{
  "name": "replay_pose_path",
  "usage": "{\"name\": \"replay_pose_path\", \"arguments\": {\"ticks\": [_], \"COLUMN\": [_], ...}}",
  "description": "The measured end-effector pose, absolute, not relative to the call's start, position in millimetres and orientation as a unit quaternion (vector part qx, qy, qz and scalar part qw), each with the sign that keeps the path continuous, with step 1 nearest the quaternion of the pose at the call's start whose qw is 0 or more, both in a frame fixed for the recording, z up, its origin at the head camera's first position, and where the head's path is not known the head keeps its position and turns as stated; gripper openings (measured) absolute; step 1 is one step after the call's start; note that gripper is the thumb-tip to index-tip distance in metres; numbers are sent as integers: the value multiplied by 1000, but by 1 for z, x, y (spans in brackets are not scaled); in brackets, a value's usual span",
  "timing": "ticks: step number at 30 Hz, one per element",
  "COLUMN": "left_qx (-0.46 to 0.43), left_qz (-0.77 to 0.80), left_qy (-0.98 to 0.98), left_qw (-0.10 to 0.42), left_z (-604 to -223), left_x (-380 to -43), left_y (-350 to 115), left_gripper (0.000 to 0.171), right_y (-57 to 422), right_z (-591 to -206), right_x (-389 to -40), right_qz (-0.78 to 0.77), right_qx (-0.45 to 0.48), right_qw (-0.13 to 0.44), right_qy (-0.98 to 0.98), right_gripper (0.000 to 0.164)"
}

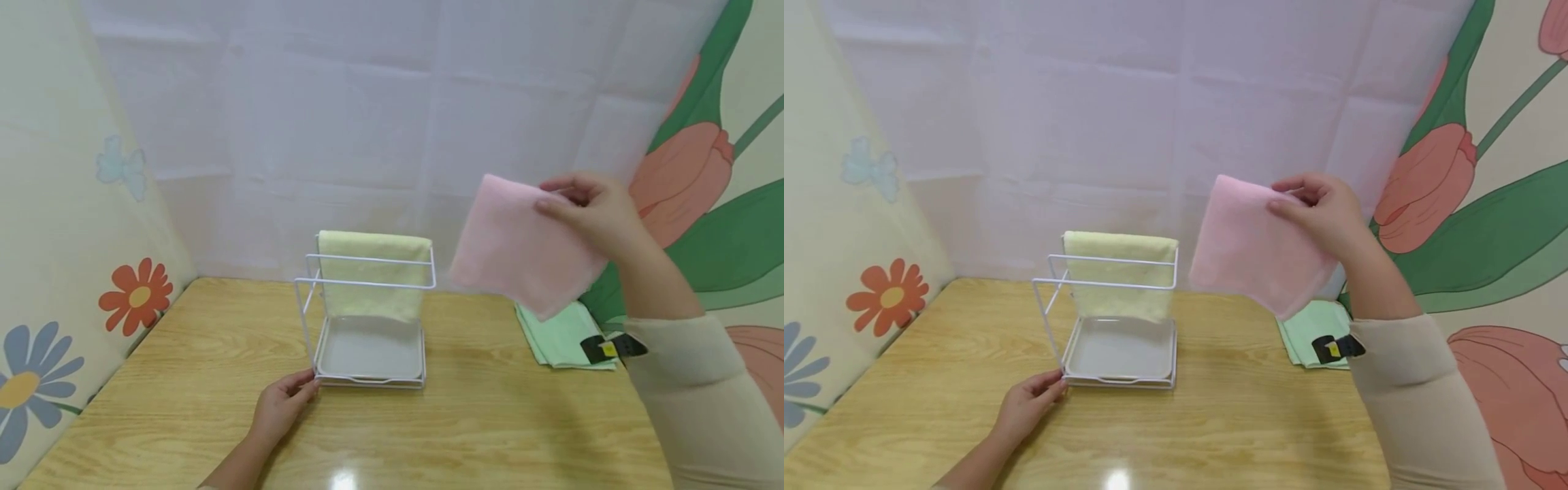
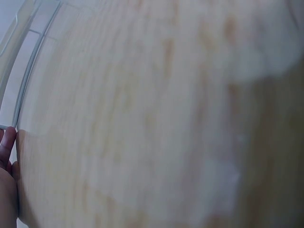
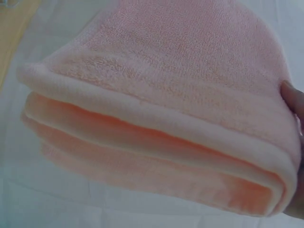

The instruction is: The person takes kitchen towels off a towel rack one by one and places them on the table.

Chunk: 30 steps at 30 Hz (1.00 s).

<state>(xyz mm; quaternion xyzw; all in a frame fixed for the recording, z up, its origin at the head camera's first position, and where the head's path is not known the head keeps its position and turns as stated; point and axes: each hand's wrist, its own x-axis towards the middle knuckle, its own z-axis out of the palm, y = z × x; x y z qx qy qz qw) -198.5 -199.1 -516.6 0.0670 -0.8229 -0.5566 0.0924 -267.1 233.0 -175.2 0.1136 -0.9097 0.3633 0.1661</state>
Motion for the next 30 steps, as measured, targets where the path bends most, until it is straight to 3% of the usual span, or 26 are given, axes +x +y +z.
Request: {"name": "replay_pose_path", "arguments": {"ticks": [11,22,30], "left_qx": [63,72,74], "left_qz": [-562,-558,-563], "left_qy": [-819,-822,-819], "left_qw": [98,88,82], "left_z": [-515,-515,-515], "left_x": [-198,-198,-198], "left_y": [-198,-199,-200], "left_gripper": [33,34,34], "right_y": [246,244,244], "right_z": [-207,-253,-287], "right_x": [-267,-262,-257], "right_qz": [347,367,387], "right_qx": [98,117,101], "right_qw": [125,113,70], "right_qy": [-924,-916,-914], "right_gripper": [53,42,45]}}
